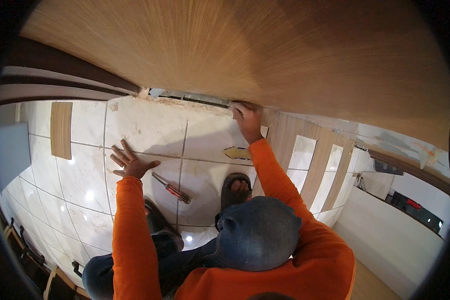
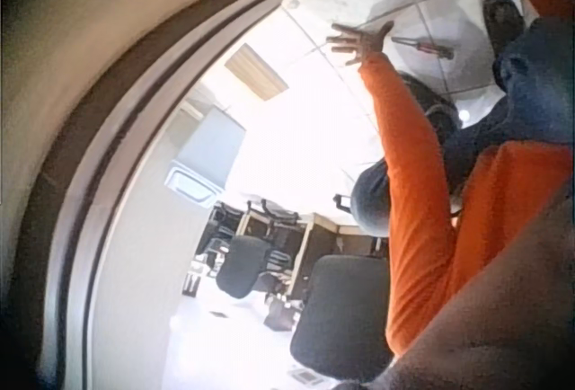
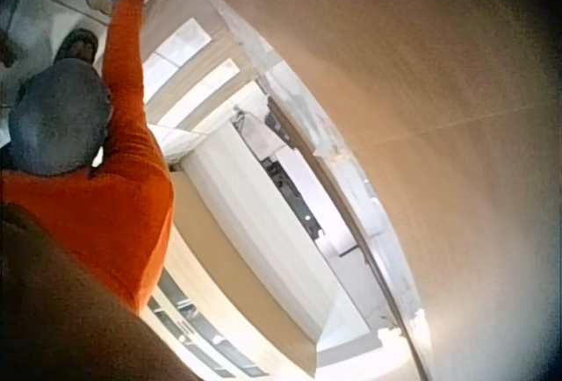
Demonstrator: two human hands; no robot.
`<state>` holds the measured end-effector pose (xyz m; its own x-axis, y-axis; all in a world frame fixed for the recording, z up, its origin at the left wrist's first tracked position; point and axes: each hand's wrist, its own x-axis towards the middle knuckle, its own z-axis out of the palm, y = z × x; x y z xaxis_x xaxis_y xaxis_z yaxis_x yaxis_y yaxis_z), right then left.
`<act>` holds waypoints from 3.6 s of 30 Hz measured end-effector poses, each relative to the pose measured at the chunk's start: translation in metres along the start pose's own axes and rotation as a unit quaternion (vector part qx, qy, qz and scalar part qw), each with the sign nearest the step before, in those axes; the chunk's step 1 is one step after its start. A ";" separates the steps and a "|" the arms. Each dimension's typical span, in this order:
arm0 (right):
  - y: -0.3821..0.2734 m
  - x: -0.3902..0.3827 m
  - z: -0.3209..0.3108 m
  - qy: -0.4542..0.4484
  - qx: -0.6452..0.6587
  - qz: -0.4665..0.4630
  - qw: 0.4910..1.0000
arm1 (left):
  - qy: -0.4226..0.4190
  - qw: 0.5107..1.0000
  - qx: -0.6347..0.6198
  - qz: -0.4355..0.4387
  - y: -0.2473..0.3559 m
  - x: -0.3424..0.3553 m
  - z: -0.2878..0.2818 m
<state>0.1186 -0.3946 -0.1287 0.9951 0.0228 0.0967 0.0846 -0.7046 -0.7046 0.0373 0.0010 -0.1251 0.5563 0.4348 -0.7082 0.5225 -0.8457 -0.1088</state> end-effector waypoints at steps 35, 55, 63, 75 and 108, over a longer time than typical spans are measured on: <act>-0.038 0.003 -0.011 0.064 0.069 0.036 0.995 | 0.014 1.000 0.002 0.005 -0.006 0.009 0.009; -0.017 0.025 0.035 -0.113 -0.277 -0.074 0.951 | 0.051 0.998 -0.015 0.033 -0.004 0.022 0.036; 0.003 -0.012 -0.017 0.048 0.089 0.099 0.990 | 0.049 0.998 -0.019 0.045 -0.007 0.019 0.026; 0.009 0.001 -0.025 -0.041 0.056 0.088 0.994 | 0.005 1.000 -0.004 0.001 -0.001 0.003 0.001; 0.011 -0.014 -0.025 0.078 0.188 0.133 0.970 | 0.007 1.000 0.000 -0.005 0.001 0.003 0.000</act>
<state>0.1046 -0.4206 -0.1201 0.9667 -0.2529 -0.0403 -0.1328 -0.3607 -0.9232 0.0393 0.0014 -0.1278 0.5598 0.4476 -0.6974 0.5283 -0.8411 -0.1158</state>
